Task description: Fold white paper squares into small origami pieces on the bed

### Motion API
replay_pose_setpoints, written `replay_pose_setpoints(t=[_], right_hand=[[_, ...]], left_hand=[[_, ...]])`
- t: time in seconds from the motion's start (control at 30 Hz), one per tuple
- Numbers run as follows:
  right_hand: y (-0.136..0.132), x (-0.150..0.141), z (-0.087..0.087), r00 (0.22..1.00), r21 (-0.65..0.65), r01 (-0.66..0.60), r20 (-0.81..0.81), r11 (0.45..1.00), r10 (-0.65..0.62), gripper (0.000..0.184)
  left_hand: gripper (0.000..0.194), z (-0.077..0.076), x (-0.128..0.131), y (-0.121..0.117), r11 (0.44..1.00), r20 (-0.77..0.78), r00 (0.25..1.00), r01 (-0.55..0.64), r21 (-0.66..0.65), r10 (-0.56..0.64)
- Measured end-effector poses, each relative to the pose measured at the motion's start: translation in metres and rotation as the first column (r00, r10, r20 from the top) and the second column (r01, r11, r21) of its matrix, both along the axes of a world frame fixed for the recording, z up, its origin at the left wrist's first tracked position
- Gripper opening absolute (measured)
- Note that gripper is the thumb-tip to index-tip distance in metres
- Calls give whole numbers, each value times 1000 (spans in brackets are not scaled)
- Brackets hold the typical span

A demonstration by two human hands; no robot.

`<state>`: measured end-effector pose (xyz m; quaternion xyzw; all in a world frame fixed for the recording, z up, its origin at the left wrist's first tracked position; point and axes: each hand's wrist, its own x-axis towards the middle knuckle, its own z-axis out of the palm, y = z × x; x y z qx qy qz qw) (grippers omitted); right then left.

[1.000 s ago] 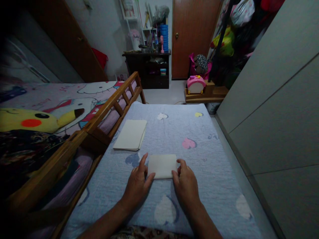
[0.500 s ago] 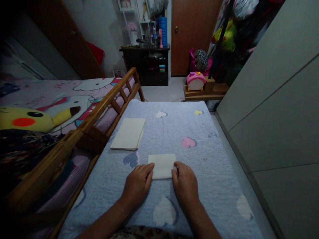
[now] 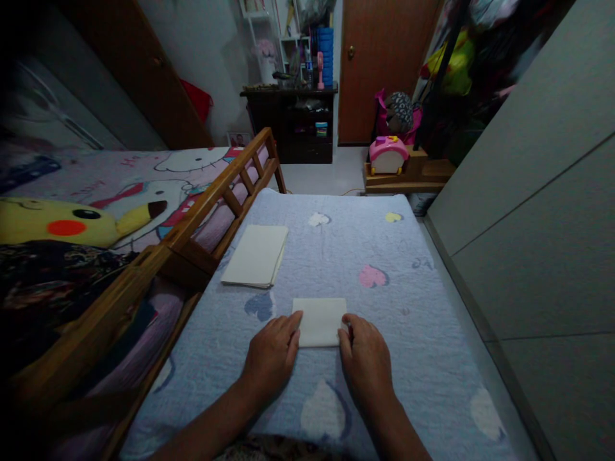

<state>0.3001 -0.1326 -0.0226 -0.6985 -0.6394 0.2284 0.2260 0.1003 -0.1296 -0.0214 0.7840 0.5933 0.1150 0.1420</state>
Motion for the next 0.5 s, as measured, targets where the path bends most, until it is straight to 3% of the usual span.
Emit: replay_pose_setpoints(t=[0.27, 0.5], right_hand=[[-2, 3, 3, 996, -21, -5, -89, 1000, 3, 40], [-3, 1, -3, 999, 35, -22, -25, 999, 22, 36]], left_hand=[[43, 2, 3, 0, 1000, -90, 996, -10, -24, 8], [46, 3, 2, 3, 998, -112, 994, -9, -63, 2]])
